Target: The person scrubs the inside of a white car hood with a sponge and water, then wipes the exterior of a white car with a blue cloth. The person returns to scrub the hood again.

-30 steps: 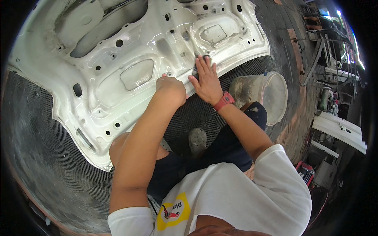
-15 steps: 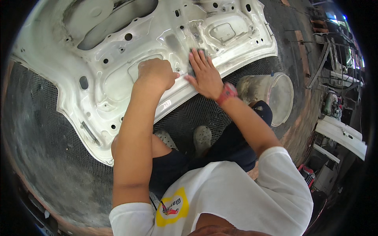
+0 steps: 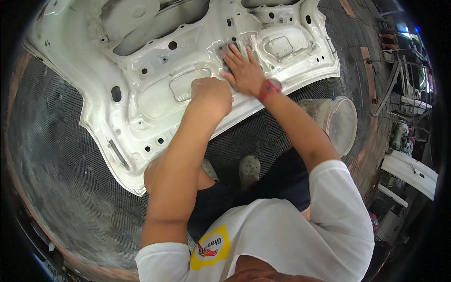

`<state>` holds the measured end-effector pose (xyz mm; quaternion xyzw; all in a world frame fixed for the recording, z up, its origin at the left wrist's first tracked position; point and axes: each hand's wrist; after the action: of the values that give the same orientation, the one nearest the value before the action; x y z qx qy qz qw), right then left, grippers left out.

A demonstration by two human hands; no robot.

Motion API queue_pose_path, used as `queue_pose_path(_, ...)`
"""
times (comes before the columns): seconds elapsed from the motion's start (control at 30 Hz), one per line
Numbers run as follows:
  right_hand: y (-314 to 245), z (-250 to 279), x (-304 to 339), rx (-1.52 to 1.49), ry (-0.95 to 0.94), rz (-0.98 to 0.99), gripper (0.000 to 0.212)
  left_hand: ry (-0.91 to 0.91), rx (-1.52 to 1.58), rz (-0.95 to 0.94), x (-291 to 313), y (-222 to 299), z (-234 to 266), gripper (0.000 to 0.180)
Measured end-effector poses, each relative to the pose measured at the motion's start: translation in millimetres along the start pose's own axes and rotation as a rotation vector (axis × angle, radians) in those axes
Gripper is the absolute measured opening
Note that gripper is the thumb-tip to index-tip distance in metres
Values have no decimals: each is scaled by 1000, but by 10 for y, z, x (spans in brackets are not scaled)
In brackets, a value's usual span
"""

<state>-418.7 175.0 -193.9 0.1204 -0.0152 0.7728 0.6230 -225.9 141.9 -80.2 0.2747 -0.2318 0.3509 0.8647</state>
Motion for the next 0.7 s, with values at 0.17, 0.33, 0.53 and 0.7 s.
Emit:
queue_pose_path(0.17,-17,-92,-819,-56,367,-146,80,-51,-14,-13,29,133,82,40)
queue_pose_path(0.33,-236,-276,-389,-185,246,5,86,64,-29,13,51,20,15,34)
queue_pose_path(0.53,-375,-125,-316,-19,119,-103,82,33,67,9,38,-54,143,37)
queue_pose_path(0.7,-315,-32,1025,-297,-21,-72,75,145,113,47,127,-338,148,44)
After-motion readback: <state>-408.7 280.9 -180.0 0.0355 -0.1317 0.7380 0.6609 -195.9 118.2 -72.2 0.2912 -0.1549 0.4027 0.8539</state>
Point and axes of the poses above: each hand's wrist, its own x-axis away from the middle knuckle, its own z-axis out of the back of the hand, y = z × x, and after that the axes turned 2 degrees about -y, right-handed
